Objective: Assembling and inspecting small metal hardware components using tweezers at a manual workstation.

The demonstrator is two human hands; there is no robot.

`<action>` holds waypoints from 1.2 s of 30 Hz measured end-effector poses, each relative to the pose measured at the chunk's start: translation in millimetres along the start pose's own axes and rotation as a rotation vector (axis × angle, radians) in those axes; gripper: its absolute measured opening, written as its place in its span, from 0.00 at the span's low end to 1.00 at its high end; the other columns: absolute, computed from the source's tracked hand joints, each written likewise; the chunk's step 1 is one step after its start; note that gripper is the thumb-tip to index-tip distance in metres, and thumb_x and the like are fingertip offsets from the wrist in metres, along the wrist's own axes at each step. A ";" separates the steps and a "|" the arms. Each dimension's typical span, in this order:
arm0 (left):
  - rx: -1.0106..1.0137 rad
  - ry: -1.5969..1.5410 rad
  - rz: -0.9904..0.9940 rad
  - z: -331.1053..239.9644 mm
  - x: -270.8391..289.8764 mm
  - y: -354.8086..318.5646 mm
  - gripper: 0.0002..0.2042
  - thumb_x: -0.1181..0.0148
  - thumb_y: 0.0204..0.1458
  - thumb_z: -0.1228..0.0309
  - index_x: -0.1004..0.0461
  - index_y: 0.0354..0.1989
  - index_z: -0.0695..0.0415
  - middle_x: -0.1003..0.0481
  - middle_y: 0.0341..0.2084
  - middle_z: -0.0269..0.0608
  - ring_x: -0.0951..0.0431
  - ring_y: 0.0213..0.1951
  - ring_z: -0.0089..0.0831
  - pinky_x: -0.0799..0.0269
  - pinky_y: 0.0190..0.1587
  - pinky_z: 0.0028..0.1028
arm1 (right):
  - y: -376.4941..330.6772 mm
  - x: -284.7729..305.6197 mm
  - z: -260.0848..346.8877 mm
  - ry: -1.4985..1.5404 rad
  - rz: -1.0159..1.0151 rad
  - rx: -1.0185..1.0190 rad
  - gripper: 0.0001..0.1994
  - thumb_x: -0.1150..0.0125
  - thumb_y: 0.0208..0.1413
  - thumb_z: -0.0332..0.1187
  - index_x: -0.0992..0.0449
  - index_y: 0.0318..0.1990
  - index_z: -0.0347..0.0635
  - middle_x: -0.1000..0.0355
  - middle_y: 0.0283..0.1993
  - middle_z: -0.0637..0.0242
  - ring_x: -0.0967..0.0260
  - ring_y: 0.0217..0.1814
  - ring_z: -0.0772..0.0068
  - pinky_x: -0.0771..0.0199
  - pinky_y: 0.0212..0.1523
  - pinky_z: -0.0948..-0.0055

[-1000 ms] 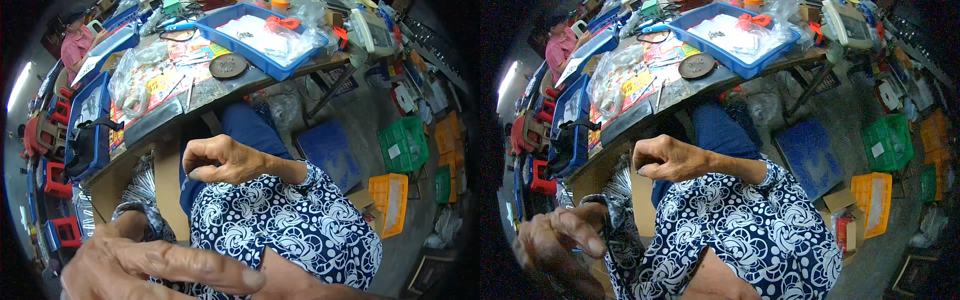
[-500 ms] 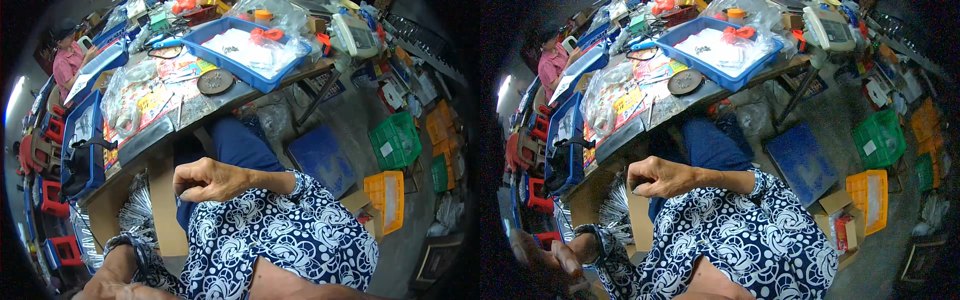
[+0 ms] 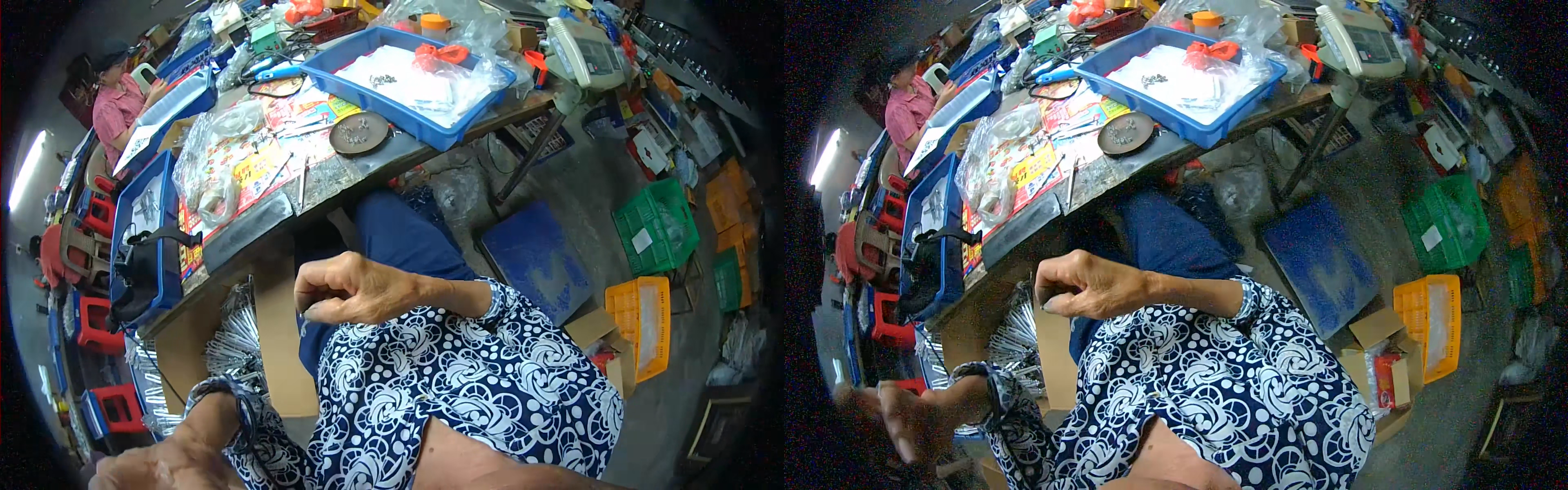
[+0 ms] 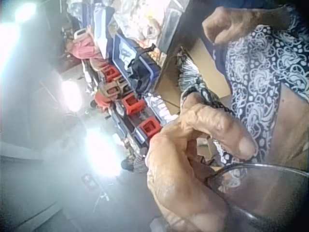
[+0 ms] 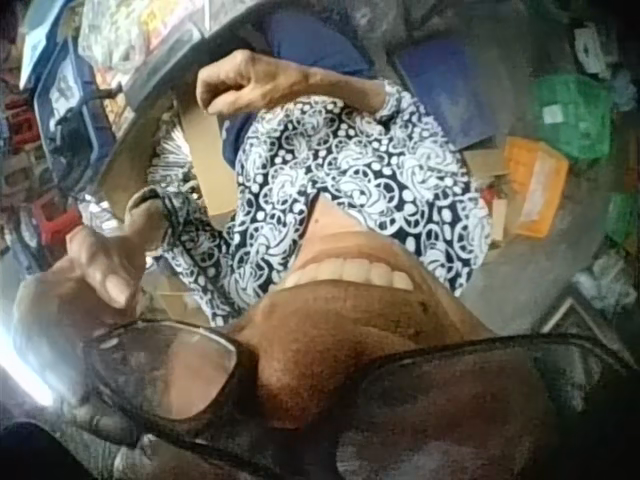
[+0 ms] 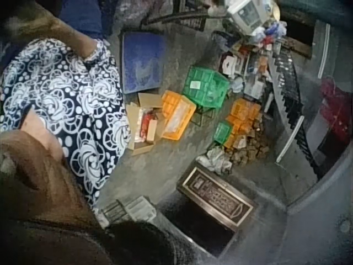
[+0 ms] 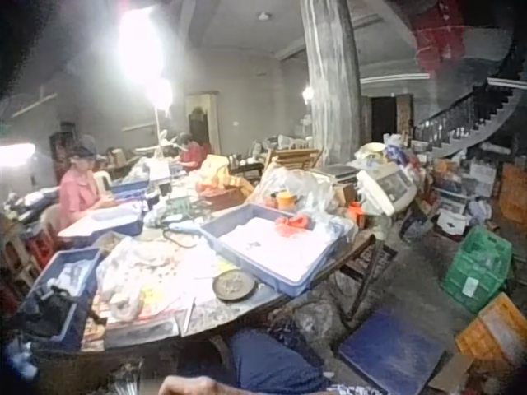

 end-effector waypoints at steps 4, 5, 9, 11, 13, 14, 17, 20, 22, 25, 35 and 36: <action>-0.004 0.157 0.332 -14.8 -1.5 -19.5 0.40 0.56 0.43 0.47 0.60 0.56 0.68 0.51 0.51 0.69 0.34 0.40 0.51 0.37 0.39 0.43 | -3.7 15.5 18.7 -0.026 -0.149 0.048 0.04 0.46 0.44 0.23 0.33 0.30 0.35 0.36 0.23 0.73 0.42 0.25 0.89 0.42 0.25 0.87; -0.015 0.162 0.324 -7.7 3.7 -18.0 0.40 0.56 0.43 0.47 0.60 0.56 0.68 0.51 0.51 0.69 0.34 0.40 0.51 0.37 0.39 0.43 | -7.9 17.3 30.4 -0.099 -0.168 0.086 0.04 0.46 0.44 0.23 0.33 0.30 0.34 0.36 0.24 0.72 0.42 0.25 0.89 0.42 0.25 0.87; 0.759 -1.285 0.596 35.5 36.5 46.2 0.20 0.57 0.48 0.63 0.40 0.46 0.64 0.38 0.42 0.57 0.33 0.38 0.42 0.36 0.41 0.35 | -31.6 26.5 69.2 -0.220 -0.244 0.448 0.06 0.49 0.41 0.19 0.33 0.30 0.30 0.34 0.24 0.62 0.38 0.22 0.80 0.39 0.24 0.83; 0.781 -1.337 0.591 34.9 35.3 53.2 0.19 0.57 0.48 0.63 0.40 0.46 0.64 0.37 0.42 0.57 0.32 0.37 0.42 0.36 0.40 0.34 | -43.6 25.0 90.4 -0.160 -0.294 0.682 0.04 0.50 0.42 0.19 0.33 0.28 0.30 0.35 0.21 0.58 0.38 0.20 0.77 0.38 0.19 0.81; 0.845 -1.422 0.592 37.1 30.0 53.6 0.19 0.57 0.48 0.64 0.40 0.45 0.63 0.37 0.41 0.57 0.32 0.37 0.41 0.36 0.39 0.34 | -56.9 21.8 104.2 -0.123 -0.307 0.866 0.03 0.49 0.43 0.22 0.34 0.25 0.31 0.35 0.21 0.57 0.38 0.18 0.75 0.38 0.14 0.79; 0.879 -1.463 0.594 37.3 33.7 58.9 0.19 0.56 0.48 0.64 0.40 0.45 0.63 0.37 0.41 0.56 0.32 0.36 0.41 0.36 0.38 0.34 | -64.8 20.2 109.5 -0.127 -0.289 0.898 0.04 0.47 0.44 0.24 0.35 0.24 0.32 0.35 0.21 0.56 0.39 0.16 0.75 0.39 0.11 0.79; 0.997 -1.595 0.607 27.3 35.3 68.4 0.18 0.56 0.47 0.64 0.39 0.44 0.63 0.36 0.39 0.56 0.32 0.35 0.40 0.35 0.37 0.33 | -79.1 12.1 138.3 -0.157 -0.257 1.011 0.06 0.47 0.47 0.28 0.35 0.23 0.36 0.35 0.23 0.59 0.39 0.15 0.74 0.39 0.11 0.80; 1.106 -1.730 0.608 39.2 31.7 55.3 0.18 0.55 0.47 0.64 0.39 0.43 0.63 0.36 0.38 0.55 0.32 0.34 0.39 0.35 0.35 0.32 | -84.8 6.2 160.3 -0.201 -0.176 1.003 0.06 0.46 0.45 0.28 0.34 0.21 0.39 0.36 0.23 0.63 0.40 0.14 0.76 0.38 0.11 0.83; 1.182 -1.819 0.614 37.7 23.9 43.7 0.17 0.54 0.47 0.64 0.39 0.43 0.63 0.35 0.37 0.55 0.32 0.33 0.38 0.35 0.34 0.31 | -85.7 5.1 160.4 -0.197 -0.163 1.005 0.06 0.46 0.45 0.28 0.34 0.21 0.39 0.36 0.23 0.63 0.40 0.14 0.77 0.37 0.11 0.83; 1.289 -1.956 0.640 38.2 25.2 32.4 0.17 0.54 0.47 0.64 0.38 0.42 0.62 0.35 0.35 0.54 0.31 0.32 0.37 0.35 0.33 0.31 | -85.1 4.7 159.2 -0.196 -0.137 1.000 0.05 0.46 0.45 0.27 0.33 0.22 0.40 0.36 0.23 0.65 0.40 0.14 0.78 0.36 0.12 0.85; 1.707 -2.411 0.782 22.5 46.3 1.1 0.15 0.51 0.46 0.65 0.37 0.39 0.62 0.33 0.31 0.51 0.31 0.28 0.34 0.34 0.28 0.28 | -76.5 17.3 153.1 -0.202 -0.083 0.944 0.02 0.46 0.42 0.24 0.32 0.23 0.40 0.34 0.23 0.72 0.38 0.15 0.84 0.33 0.15 0.90; 1.753 -2.450 0.803 21.5 49.7 -2.2 0.15 0.51 0.46 0.65 0.37 0.39 0.62 0.33 0.30 0.51 0.31 0.28 0.34 0.34 0.27 0.28 | -75.8 18.4 151.3 -0.199 -0.077 0.937 0.02 0.46 0.42 0.24 0.32 0.23 0.40 0.34 0.23 0.72 0.38 0.15 0.84 0.33 0.16 0.91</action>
Point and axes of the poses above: each hand's wrist, its own y-axis towards the middle knuckle, its own x-axis out of the back of the hand, z = x × y, the point moved 4 cm from there along y, towards the middle knuckle
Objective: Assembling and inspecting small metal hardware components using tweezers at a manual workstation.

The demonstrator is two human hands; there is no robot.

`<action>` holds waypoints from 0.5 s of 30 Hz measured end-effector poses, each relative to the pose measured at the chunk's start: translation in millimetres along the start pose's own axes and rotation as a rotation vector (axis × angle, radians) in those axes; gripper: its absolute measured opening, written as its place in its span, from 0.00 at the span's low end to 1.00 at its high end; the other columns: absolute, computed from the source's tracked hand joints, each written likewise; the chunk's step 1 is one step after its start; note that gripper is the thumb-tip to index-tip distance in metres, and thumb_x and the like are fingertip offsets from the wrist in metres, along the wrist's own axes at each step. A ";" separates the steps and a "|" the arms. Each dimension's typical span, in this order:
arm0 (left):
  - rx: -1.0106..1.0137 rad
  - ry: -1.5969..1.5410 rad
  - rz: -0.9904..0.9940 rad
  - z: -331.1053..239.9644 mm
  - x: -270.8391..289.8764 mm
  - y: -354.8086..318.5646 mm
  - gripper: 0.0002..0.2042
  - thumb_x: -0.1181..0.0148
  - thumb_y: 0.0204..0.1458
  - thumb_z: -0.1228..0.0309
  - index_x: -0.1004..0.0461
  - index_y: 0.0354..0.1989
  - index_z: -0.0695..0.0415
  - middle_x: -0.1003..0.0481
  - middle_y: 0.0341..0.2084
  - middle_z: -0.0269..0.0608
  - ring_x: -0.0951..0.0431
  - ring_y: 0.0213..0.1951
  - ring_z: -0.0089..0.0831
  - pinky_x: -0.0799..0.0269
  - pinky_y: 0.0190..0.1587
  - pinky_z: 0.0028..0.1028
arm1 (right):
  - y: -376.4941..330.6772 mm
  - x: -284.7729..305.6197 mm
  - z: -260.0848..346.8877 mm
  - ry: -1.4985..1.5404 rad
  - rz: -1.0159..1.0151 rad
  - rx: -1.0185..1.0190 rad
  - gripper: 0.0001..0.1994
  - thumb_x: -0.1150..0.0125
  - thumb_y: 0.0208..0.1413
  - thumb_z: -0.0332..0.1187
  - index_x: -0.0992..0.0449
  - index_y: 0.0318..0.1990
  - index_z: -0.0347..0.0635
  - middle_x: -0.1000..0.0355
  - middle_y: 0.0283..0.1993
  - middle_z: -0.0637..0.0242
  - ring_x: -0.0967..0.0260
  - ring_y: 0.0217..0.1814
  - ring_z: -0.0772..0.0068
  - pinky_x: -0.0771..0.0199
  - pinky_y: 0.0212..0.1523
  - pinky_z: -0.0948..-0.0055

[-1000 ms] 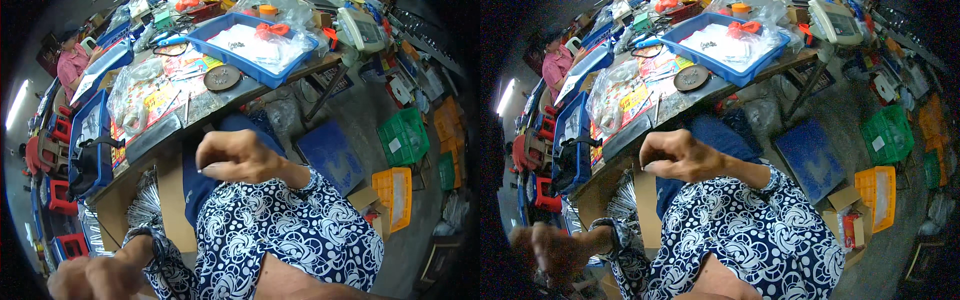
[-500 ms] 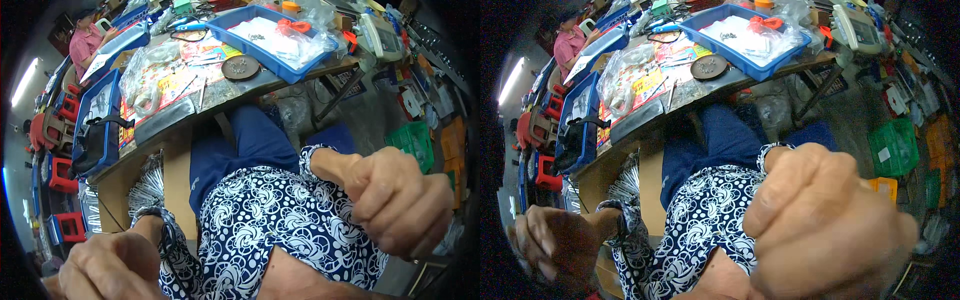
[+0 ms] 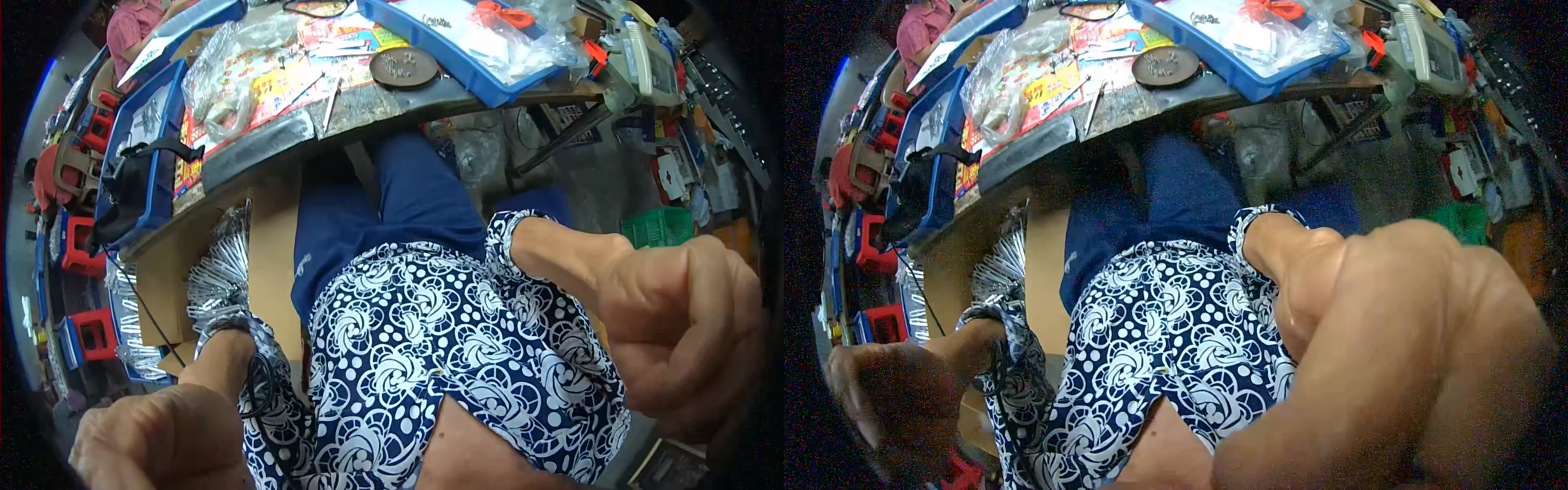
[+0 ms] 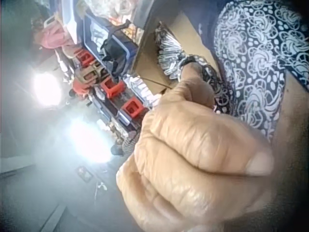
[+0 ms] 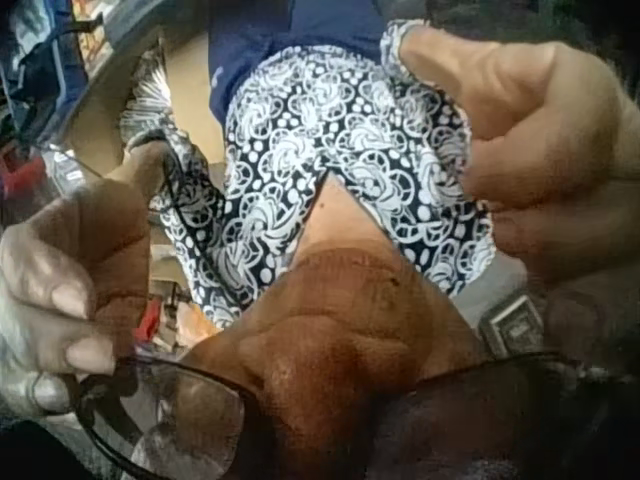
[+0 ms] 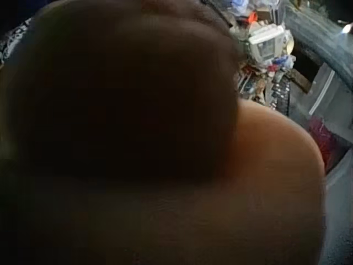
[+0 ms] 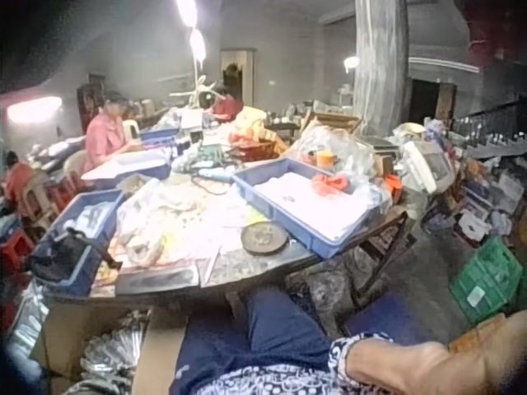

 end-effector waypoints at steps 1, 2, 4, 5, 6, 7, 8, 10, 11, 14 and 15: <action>0.037 -0.048 0.006 5.4 2.0 -2.2 0.15 0.51 0.45 0.65 0.37 0.39 0.62 0.33 0.30 0.51 0.31 0.28 0.34 0.34 0.27 0.27 | -1.2 0.5 -0.7 0.005 0.004 -0.005 0.02 0.46 0.42 0.23 0.32 0.23 0.40 0.33 0.23 0.73 0.38 0.16 0.85 0.33 0.16 0.91; 0.072 -0.098 0.011 7.1 7.2 -5.0 0.15 0.50 0.45 0.65 0.36 0.38 0.61 0.33 0.29 0.51 0.30 0.27 0.33 0.34 0.26 0.27 | -1.2 2.1 -0.9 0.009 0.008 -0.009 0.02 0.46 0.41 0.23 0.31 0.24 0.40 0.33 0.23 0.74 0.38 0.16 0.85 0.32 0.16 0.92; 0.138 -0.204 0.021 15.0 7.2 -5.5 0.14 0.50 0.45 0.65 0.36 0.38 0.61 0.32 0.28 0.50 0.30 0.27 0.33 0.34 0.25 0.27 | -0.8 2.2 1.2 0.010 0.016 -0.009 0.02 0.46 0.41 0.22 0.31 0.24 0.40 0.33 0.23 0.75 0.38 0.16 0.86 0.32 0.17 0.93; 0.167 -0.260 0.026 14.5 9.1 -4.9 0.14 0.50 0.45 0.66 0.36 0.37 0.61 0.32 0.28 0.50 0.30 0.26 0.32 0.34 0.25 0.26 | -0.2 3.8 2.7 0.007 0.019 -0.005 0.03 0.46 0.41 0.22 0.31 0.24 0.40 0.33 0.23 0.76 0.37 0.16 0.87 0.31 0.17 0.93; 0.197 -0.327 0.033 16.3 -1.2 -7.3 0.14 0.49 0.45 0.66 0.36 0.37 0.61 0.32 0.28 0.50 0.30 0.26 0.32 0.34 0.24 0.26 | 0.5 5.6 4.7 -0.006 0.022 -0.001 0.03 0.46 0.41 0.22 0.31 0.24 0.40 0.32 0.23 0.76 0.37 0.16 0.87 0.31 0.18 0.94; 0.225 -0.396 0.039 21.4 -1.0 -5.2 0.14 0.49 0.45 0.66 0.36 0.37 0.61 0.32 0.27 0.49 0.30 0.26 0.32 0.34 0.23 0.26 | -0.1 5.3 6.8 -0.022 0.024 0.004 0.03 0.46 0.40 0.22 0.31 0.24 0.40 0.32 0.23 0.77 0.37 0.16 0.88 0.31 0.18 0.94; 0.251 -0.467 0.046 23.0 -6.6 -5.8 0.14 0.49 0.45 0.66 0.36 0.37 0.61 0.32 0.27 0.49 0.30 0.25 0.31 0.34 0.23 0.26 | -8.6 5.4 16.7 -0.036 0.020 0.005 0.03 0.46 0.40 0.22 0.31 0.24 0.40 0.32 0.23 0.77 0.37 0.16 0.88 0.31 0.18 0.94; 0.302 -0.544 0.021 22.2 -2.6 -11.9 0.13 0.48 0.45 0.66 0.35 0.36 0.61 0.31 0.26 0.49 0.30 0.24 0.31 0.34 0.22 0.25 | -43.0 11.5 30.9 -0.083 -0.133 -0.060 0.05 0.45 0.40 0.21 0.32 0.27 0.40 0.33 0.23 0.74 0.37 0.17 0.87 0.30 0.18 0.93; 0.318 -0.582 0.012 17.9 2.3 -10.3 0.13 0.48 0.44 0.66 0.35 0.36 0.61 0.31 0.25 0.48 0.30 0.24 0.30 0.34 0.21 0.25 | -51.0 15.5 30.2 -0.106 -0.211 -0.085 0.07 0.45 0.39 0.21 0.33 0.28 0.39 0.33 0.23 0.73 0.37 0.17 0.86 0.29 0.18 0.92; 0.370 -0.798 0.038 15.8 -30.8 -12.5 0.13 0.47 0.44 0.66 0.35 0.35 0.60 0.31 0.24 0.48 0.30 0.23 0.29 0.33 0.20 0.24 | -57.8 20.1 6.5 -0.163 -0.266 -0.120 0.06 0.48 0.42 0.22 0.34 0.30 0.37 0.34 0.24 0.69 0.38 0.16 0.85 0.32 0.16 0.90; 0.400 -0.839 0.039 15.8 -53.9 -12.8 0.12 0.47 0.44 0.66 0.35 0.35 0.60 0.31 0.23 0.47 0.29 0.23 0.29 0.33 0.19 0.24 | -48.4 9.8 -29.3 -0.156 -0.289 -0.161 0.06 0.49 0.44 0.23 0.35 0.31 0.36 0.34 0.25 0.67 0.39 0.16 0.85 0.33 0.15 0.90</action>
Point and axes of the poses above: each hand's wrist, its own y-axis towards the middle knuckle, its own x-axis out of the back of the hand, z = x × y, the point moved 4 cm from there along y, towards the middle knuckle
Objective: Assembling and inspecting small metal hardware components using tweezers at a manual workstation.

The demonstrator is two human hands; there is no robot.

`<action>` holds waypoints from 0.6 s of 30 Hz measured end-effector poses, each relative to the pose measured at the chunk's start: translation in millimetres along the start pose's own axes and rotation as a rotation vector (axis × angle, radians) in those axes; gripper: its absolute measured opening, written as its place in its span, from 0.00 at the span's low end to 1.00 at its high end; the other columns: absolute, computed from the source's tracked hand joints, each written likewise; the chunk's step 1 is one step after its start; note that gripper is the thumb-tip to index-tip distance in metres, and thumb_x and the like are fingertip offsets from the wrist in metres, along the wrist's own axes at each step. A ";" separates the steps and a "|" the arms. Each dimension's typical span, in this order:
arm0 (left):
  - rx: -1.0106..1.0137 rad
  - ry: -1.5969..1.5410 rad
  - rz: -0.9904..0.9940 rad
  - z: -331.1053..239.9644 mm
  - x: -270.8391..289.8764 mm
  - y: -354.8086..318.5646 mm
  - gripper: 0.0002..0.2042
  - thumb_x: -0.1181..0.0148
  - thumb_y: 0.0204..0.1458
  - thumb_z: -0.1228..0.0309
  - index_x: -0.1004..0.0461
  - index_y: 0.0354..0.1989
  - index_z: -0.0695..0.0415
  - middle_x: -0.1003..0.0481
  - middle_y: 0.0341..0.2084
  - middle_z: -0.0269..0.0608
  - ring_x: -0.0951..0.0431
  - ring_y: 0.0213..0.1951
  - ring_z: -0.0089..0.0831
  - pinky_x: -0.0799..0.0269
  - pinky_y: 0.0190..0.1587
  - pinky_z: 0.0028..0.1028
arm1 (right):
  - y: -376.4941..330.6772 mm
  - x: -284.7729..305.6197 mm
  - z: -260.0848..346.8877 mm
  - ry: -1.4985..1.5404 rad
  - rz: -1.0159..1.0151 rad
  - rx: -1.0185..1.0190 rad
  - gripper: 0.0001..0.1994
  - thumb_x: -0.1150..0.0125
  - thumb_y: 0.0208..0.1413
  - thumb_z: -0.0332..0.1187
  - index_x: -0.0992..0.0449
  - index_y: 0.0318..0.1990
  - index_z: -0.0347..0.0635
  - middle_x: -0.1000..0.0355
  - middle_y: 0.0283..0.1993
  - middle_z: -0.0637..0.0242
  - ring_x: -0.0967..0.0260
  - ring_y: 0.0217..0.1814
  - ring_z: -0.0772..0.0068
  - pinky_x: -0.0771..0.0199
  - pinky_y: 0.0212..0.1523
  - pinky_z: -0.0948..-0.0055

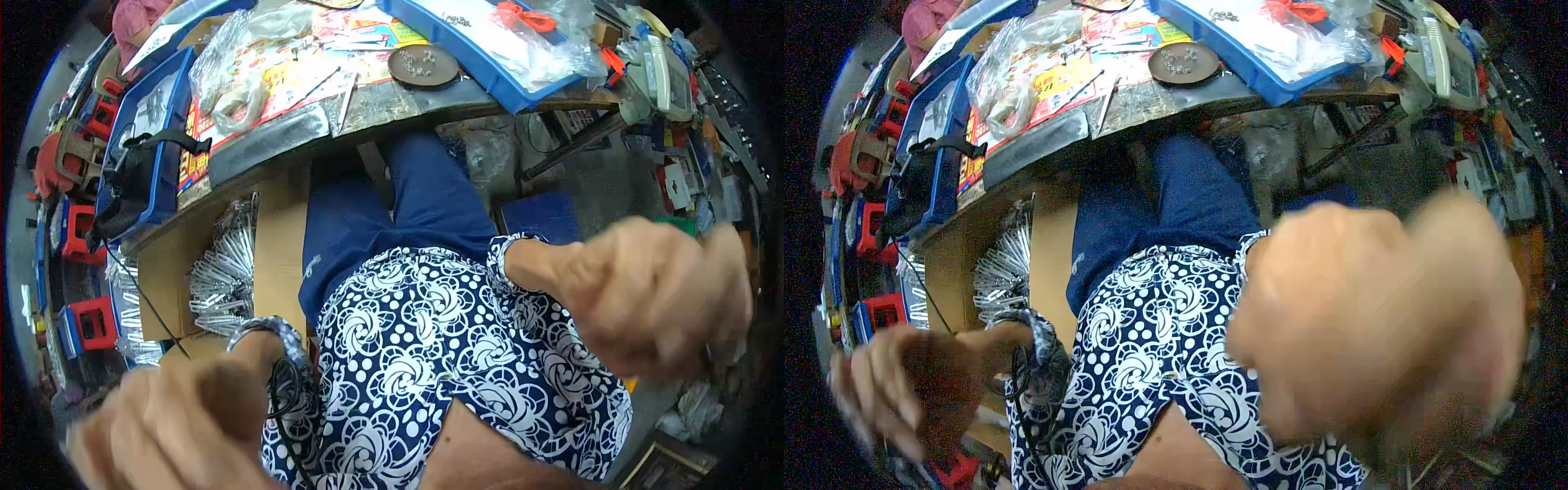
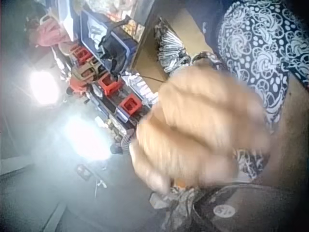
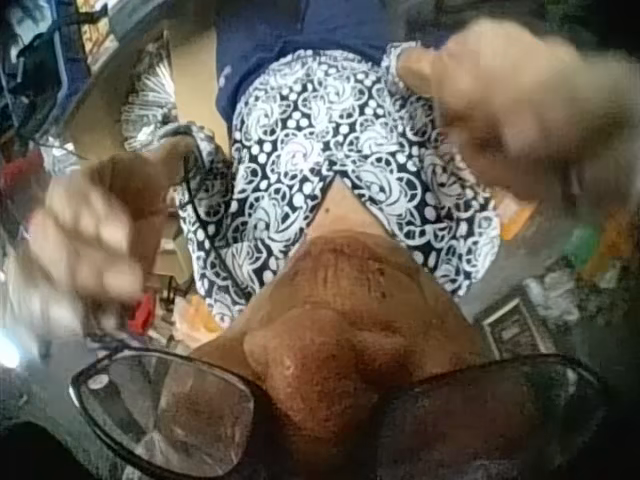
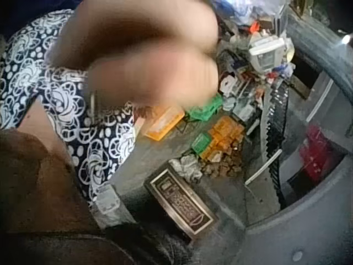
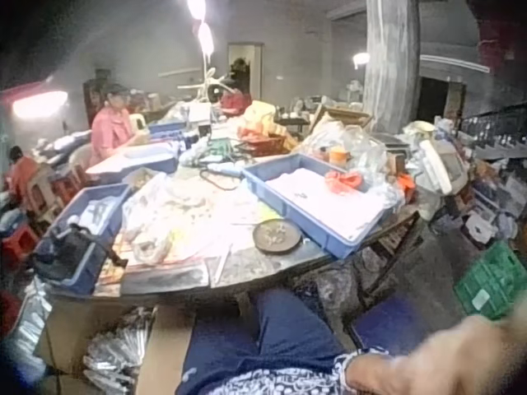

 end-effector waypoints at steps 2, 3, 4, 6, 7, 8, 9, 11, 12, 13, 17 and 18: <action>0.054 -0.096 -0.014 29.5 -11.7 8.5 0.12 0.47 0.44 0.66 0.34 0.34 0.60 0.30 0.22 0.47 0.29 0.22 0.28 0.33 0.18 0.23 | -4.7 2.8 -7.6 -0.007 -0.029 -0.087 0.06 0.52 0.47 0.25 0.37 0.34 0.34 0.35 0.26 0.63 0.41 0.15 0.84 0.36 0.14 0.88; 0.094 -0.166 -0.002 25.4 -5.9 10.1 0.12 0.46 0.44 0.67 0.34 0.34 0.60 0.30 0.22 0.47 0.29 0.22 0.28 0.33 0.18 0.23 | 12.9 -8.2 -47.9 -0.034 -0.064 -0.123 0.07 0.53 0.48 0.25 0.37 0.35 0.33 0.35 0.27 0.61 0.42 0.15 0.84 0.37 0.13 0.88; 0.097 -0.171 -0.029 47.4 -15.4 17.7 0.12 0.46 0.44 0.67 0.34 0.34 0.60 0.30 0.21 0.47 0.29 0.21 0.28 0.33 0.17 0.23 | 21.4 -31.2 -81.9 0.009 -0.054 -0.172 0.07 0.55 0.50 0.26 0.38 0.36 0.32 0.36 0.28 0.59 0.43 0.15 0.83 0.38 0.12 0.87; 0.188 -0.178 0.379 82.1 -29.0 31.6 0.11 0.49 0.46 0.70 0.35 0.36 0.64 0.30 0.22 0.49 0.29 0.21 0.29 0.35 0.16 0.19 | 14.5 -10.5 -101.2 -0.094 -0.145 -0.340 0.08 0.56 0.52 0.27 0.39 0.37 0.30 0.36 0.28 0.57 0.45 0.16 0.85 0.41 0.12 0.87; 0.254 -0.071 0.224 92.0 -25.6 25.0 0.09 0.51 0.47 0.73 0.35 0.35 0.67 0.29 0.23 0.49 0.29 0.21 0.29 0.33 0.18 0.20 | 7.0 -5.6 -118.4 -0.124 -0.188 -0.480 0.08 0.55 0.52 0.27 0.39 0.37 0.30 0.36 0.28 0.56 0.45 0.17 0.86 0.42 0.13 0.87; 0.239 0.056 0.210 109.4 -19.5 22.7 0.06 0.54 0.49 0.76 0.35 0.32 0.66 0.29 0.22 0.49 0.30 0.20 0.27 0.33 0.19 0.19 | 3.9 0.3 -133.0 -0.112 -0.194 -0.495 0.08 0.55 0.52 0.26 0.38 0.37 0.30 0.35 0.28 0.57 0.45 0.17 0.86 0.42 0.13 0.87; 0.410 0.078 0.128 122.8 -16.7 18.9 0.05 0.53 0.49 0.75 0.35 0.30 0.65 0.29 0.21 0.45 0.31 0.19 0.23 0.35 0.19 0.17 | 1.3 3.6 -146.2 -0.098 -0.201 -0.512 0.07 0.55 0.52 0.26 0.38 0.36 0.29 0.35 0.27 0.57 0.45 0.17 0.85 0.42 0.14 0.86; 0.647 0.093 0.052 151.6 -7.0 8.7 0.06 0.51 0.50 0.72 0.34 0.26 0.62 0.30 0.18 0.38 0.34 0.18 0.19 0.39 0.21 0.16 | -6.0 6.0 -168.8 -0.041 -0.231 -0.571 0.06 0.55 0.52 0.25 0.37 0.35 0.30 0.35 0.27 0.59 0.44 0.17 0.85 0.42 0.14 0.86; 0.630 0.202 0.083 169.8 -0.1 2.9 0.06 0.51 0.50 0.71 0.34 0.25 0.61 0.31 0.17 0.36 0.36 0.17 0.18 0.40 0.21 0.16 | -11.5 9.1 -179.9 -0.050 -0.242 -0.628 0.06 0.54 0.52 0.25 0.37 0.35 0.31 0.35 0.26 0.60 0.44 0.18 0.85 0.42 0.14 0.87; 0.672 0.287 0.085 185.5 5.2 -3.5 0.08 0.51 0.50 0.70 0.34 0.23 0.60 0.33 0.16 0.34 0.38 0.17 0.17 0.43 0.20 0.16 | -18.0 12.8 -190.7 -0.055 -0.257 -0.686 0.06 0.54 0.52 0.25 0.37 0.35 0.31 0.35 0.26 0.60 0.43 0.18 0.85 0.42 0.15 0.87; 0.874 0.426 0.049 231.4 18.7 -22.0 0.12 0.51 0.50 0.69 0.36 0.17 0.60 0.36 0.12 0.31 0.41 0.16 0.16 0.46 0.19 0.16 | -37.6 22.0 -222.7 -0.043 -0.268 -0.798 0.05 0.53 0.51 0.25 0.37 0.35 0.32 0.35 0.26 0.62 0.44 0.18 0.85 0.42 0.15 0.87; 0.903 0.468 0.059 239.0 21.3 -24.3 0.13 0.51 0.49 0.70 0.37 0.15 0.60 0.37 0.11 0.30 0.42 0.16 0.16 0.47 0.19 0.17 | -41.8 22.9 -230.3 -0.039 -0.293 -0.834 0.05 0.53 0.51 0.24 0.37 0.35 0.31 0.35 0.25 0.63 0.44 0.17 0.85 0.42 0.15 0.87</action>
Point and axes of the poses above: each hand's wrist, its own y-axis towards the middle knuckle, its own x-axis out of the back of the hand, z = x × y, the point moved 4 cm from there along y, towards the middle knuckle
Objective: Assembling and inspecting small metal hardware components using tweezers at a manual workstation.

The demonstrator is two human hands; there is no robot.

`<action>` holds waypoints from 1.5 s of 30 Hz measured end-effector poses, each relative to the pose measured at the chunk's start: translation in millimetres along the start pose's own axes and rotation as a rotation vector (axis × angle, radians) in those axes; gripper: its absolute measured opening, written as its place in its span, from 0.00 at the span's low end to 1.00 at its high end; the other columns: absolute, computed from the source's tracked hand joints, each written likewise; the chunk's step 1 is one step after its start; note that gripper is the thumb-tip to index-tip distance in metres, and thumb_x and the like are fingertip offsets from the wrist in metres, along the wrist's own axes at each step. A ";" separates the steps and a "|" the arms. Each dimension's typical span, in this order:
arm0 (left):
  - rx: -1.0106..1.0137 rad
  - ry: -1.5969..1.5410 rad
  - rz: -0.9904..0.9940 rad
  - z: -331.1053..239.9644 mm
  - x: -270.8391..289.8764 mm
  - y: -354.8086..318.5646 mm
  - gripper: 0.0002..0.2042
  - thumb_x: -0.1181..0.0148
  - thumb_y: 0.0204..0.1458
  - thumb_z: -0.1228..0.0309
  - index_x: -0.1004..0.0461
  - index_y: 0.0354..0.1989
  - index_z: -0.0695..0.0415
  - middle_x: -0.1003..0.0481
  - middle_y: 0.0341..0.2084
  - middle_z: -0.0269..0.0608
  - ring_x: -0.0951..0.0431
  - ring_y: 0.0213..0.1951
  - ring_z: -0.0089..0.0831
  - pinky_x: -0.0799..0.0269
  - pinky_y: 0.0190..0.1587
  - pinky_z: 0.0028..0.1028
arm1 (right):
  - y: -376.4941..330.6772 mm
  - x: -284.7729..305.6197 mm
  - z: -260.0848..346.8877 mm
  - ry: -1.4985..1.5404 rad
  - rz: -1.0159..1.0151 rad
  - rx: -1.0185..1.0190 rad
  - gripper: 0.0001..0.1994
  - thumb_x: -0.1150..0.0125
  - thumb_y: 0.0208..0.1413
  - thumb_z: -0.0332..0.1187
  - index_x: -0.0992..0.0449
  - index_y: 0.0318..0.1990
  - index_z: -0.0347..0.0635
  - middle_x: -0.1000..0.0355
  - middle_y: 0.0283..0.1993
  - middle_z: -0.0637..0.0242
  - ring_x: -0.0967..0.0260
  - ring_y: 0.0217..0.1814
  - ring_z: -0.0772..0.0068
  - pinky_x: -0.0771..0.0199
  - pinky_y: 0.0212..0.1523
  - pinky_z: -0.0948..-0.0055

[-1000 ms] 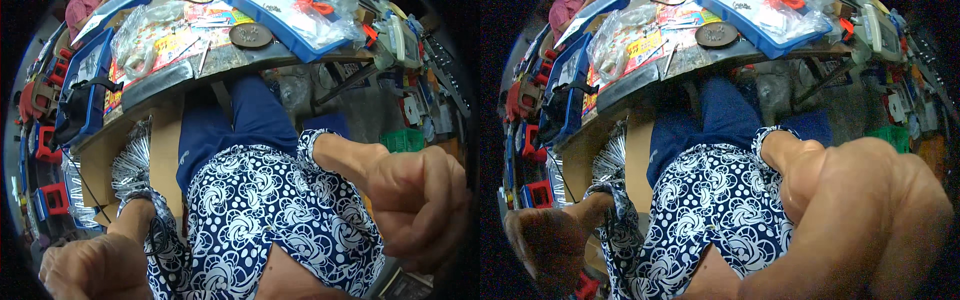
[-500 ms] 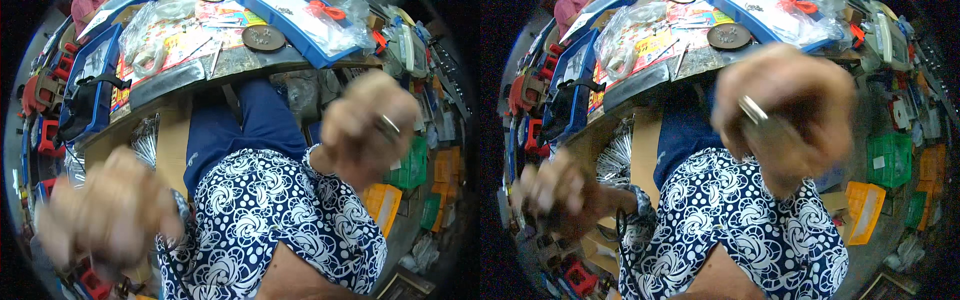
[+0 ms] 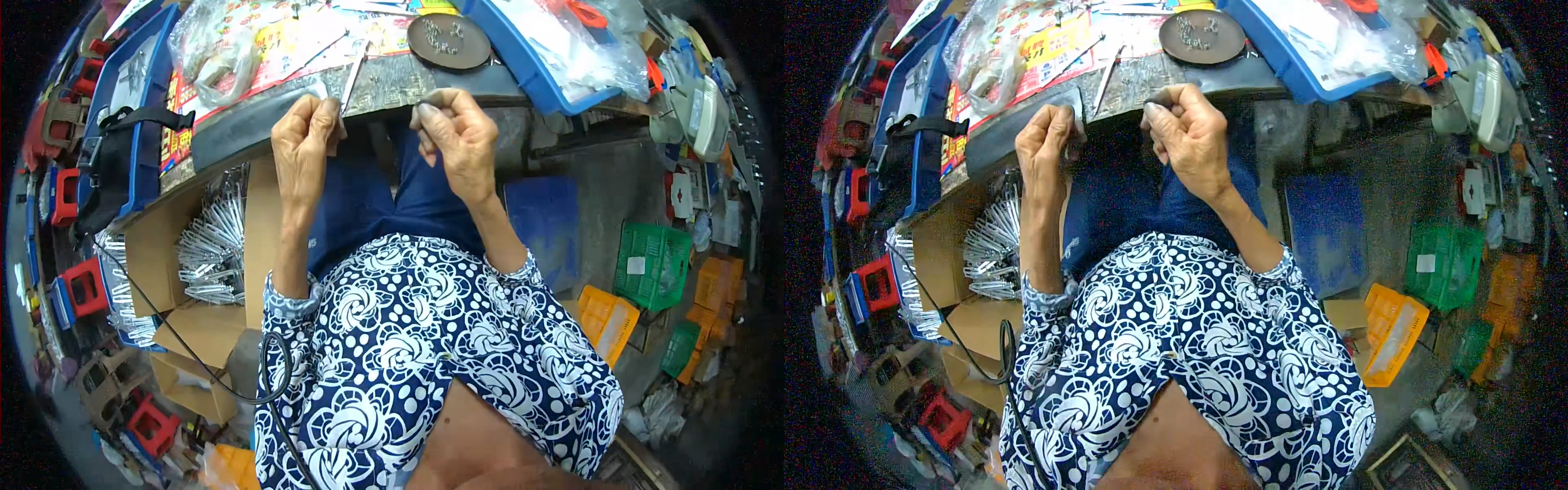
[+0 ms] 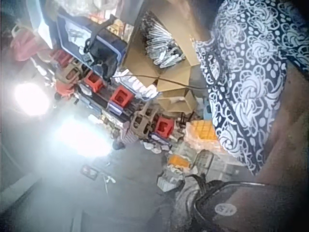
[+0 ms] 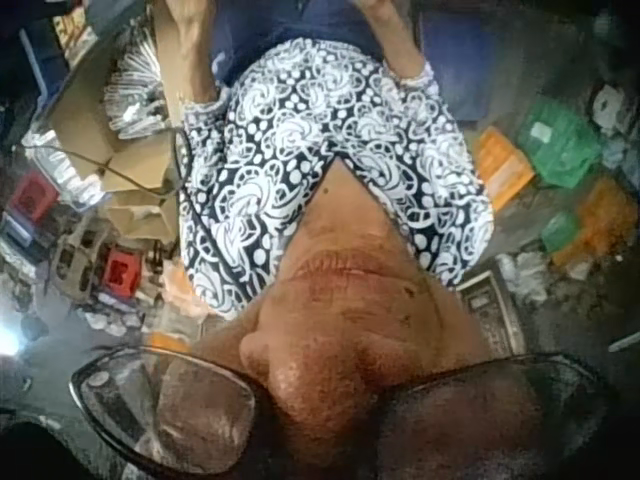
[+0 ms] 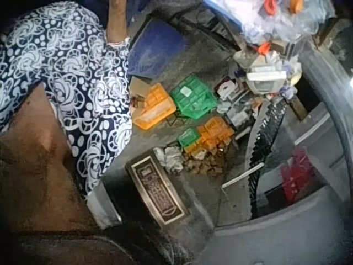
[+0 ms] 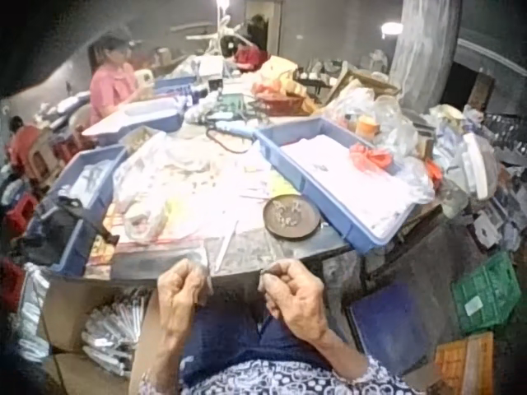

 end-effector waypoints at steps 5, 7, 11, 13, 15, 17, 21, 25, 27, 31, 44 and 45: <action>-0.040 0.297 -0.065 5.0 -6.1 14.5 0.13 0.51 0.48 0.71 0.39 0.15 0.62 0.41 0.10 0.32 0.44 0.17 0.16 0.48 0.19 0.20 | 10.4 7.1 -26.7 -0.100 0.015 -0.141 0.05 0.54 0.51 0.24 0.37 0.34 0.30 0.36 0.23 0.65 0.45 0.17 0.85 0.43 0.15 0.87; -0.068 0.317 -0.104 12.7 -6.6 22.1 0.11 0.51 0.48 0.72 0.39 0.16 0.63 0.42 0.11 0.33 0.44 0.17 0.18 0.46 0.20 0.21 | 12.5 5.5 -30.9 -0.094 0.017 -0.225 0.05 0.53 0.51 0.25 0.37 0.33 0.31 0.36 0.22 0.66 0.45 0.16 0.86 0.43 0.14 0.87; -0.044 0.316 -0.158 17.5 -14.9 28.1 0.07 0.50 0.47 0.75 0.37 0.20 0.63 0.40 0.13 0.33 0.42 0.18 0.19 0.44 0.20 0.21 | 14.2 -0.9 -41.0 -0.106 0.035 -0.202 0.04 0.53 0.51 0.25 0.36 0.31 0.33 0.36 0.21 0.69 0.45 0.16 0.87 0.44 0.14 0.88; -0.010 0.261 -0.155 13.1 -22.1 28.1 0.07 0.50 0.47 0.75 0.37 0.20 0.62 0.39 0.13 0.32 0.42 0.17 0.18 0.44 0.20 0.19 | 13.5 -2.3 -45.9 -0.071 0.050 -0.199 0.03 0.52 0.50 0.24 0.37 0.32 0.34 0.37 0.21 0.69 0.45 0.16 0.87 0.43 0.14 0.88; 0.019 0.206 -0.154 13.0 -24.4 28.3 0.06 0.50 0.47 0.76 0.37 0.21 0.62 0.39 0.14 0.31 0.41 0.17 0.16 0.44 0.19 0.18 | 12.9 -2.5 -45.2 -0.089 0.057 -0.159 0.03 0.52 0.50 0.24 0.37 0.32 0.34 0.37 0.21 0.69 0.44 0.16 0.87 0.43 0.14 0.88; 0.013 0.150 -0.151 16.8 -23.4 28.4 0.05 0.50 0.47 0.76 0.36 0.22 0.61 0.39 0.14 0.29 0.41 0.17 0.14 0.45 0.18 0.16 | 13.5 -3.5 -46.9 -0.065 0.066 -0.191 0.03 0.53 0.50 0.24 0.37 0.32 0.34 0.37 0.22 0.69 0.45 0.16 0.87 0.43 0.14 0.88; 0.081 0.082 -0.118 7.8 -28.8 29.4 0.04 0.50 0.47 0.75 0.35 0.24 0.62 0.36 0.16 0.30 0.39 0.18 0.14 0.43 0.19 0.15 | 13.3 -7.5 -48.7 -0.002 0.089 -0.280 0.03 0.53 0.50 0.24 0.37 0.32 0.34 0.37 0.21 0.69 0.45 0.15 0.87 0.43 0.14 0.88; 0.058 0.014 -0.107 2.3 -33.7 28.9 0.04 0.49 0.47 0.74 0.34 0.25 0.62 0.35 0.17 0.31 0.39 0.18 0.15 0.42 0.20 0.16 | 13.2 -15.0 -44.7 0.022 0.094 -0.318 0.03 0.53 0.50 0.24 0.38 0.31 0.34 0.37 0.21 0.68 0.45 0.15 0.87 0.44 0.14 0.88; 0.065 0.047 -0.107 -1.3 -33.6 27.6 0.05 0.49 0.47 0.74 0.34 0.26 0.63 0.34 0.17 0.32 0.37 0.20 0.16 0.41 0.22 0.17 | 11.9 -14.6 -48.4 -0.008 0.103 -0.297 0.03 0.53 0.51 0.24 0.38 0.31 0.34 0.38 0.21 0.68 0.45 0.15 0.87 0.44 0.13 0.88; -0.027 0.114 -0.106 -7.5 -35.8 21.2 0.05 0.50 0.47 0.75 0.34 0.26 0.64 0.33 0.17 0.36 0.35 0.20 0.19 0.38 0.23 0.19 | 12.7 -15.8 -48.2 -0.018 0.081 -0.318 0.04 0.54 0.51 0.25 0.38 0.31 0.33 0.38 0.20 0.69 0.45 0.14 0.86 0.45 0.13 0.88; -0.195 -0.031 0.605 -58.1 -81.2 -34.0 0.05 0.48 0.46 0.75 0.33 0.27 0.65 0.32 0.22 0.38 0.33 0.26 0.24 0.36 0.30 0.21 | 7.0 -24.6 -58.3 0.059 0.062 -0.371 0.05 0.49 0.48 0.27 0.35 0.30 0.36 0.38 0.18 0.73 0.45 0.17 0.88 0.45 0.16 0.87; -0.110 -0.095 0.703 -62.0 -83.2 -43.1 0.05 0.48 0.46 0.74 0.33 0.27 0.65 0.32 0.22 0.39 0.33 0.26 0.24 0.36 0.30 0.21 | 7.1 -24.7 -49.7 0.044 0.070 -0.390 0.05 0.49 0.48 0.28 0.35 0.31 0.36 0.38 0.18 0.72 0.46 0.16 0.88 0.46 0.15 0.87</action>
Point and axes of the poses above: each hand's wrist, its own y-axis towards the middle knuckle, its own x-axis out of the back of the hand, z = x × y, the point moved 4 cm from there along y, towards the middle knuckle
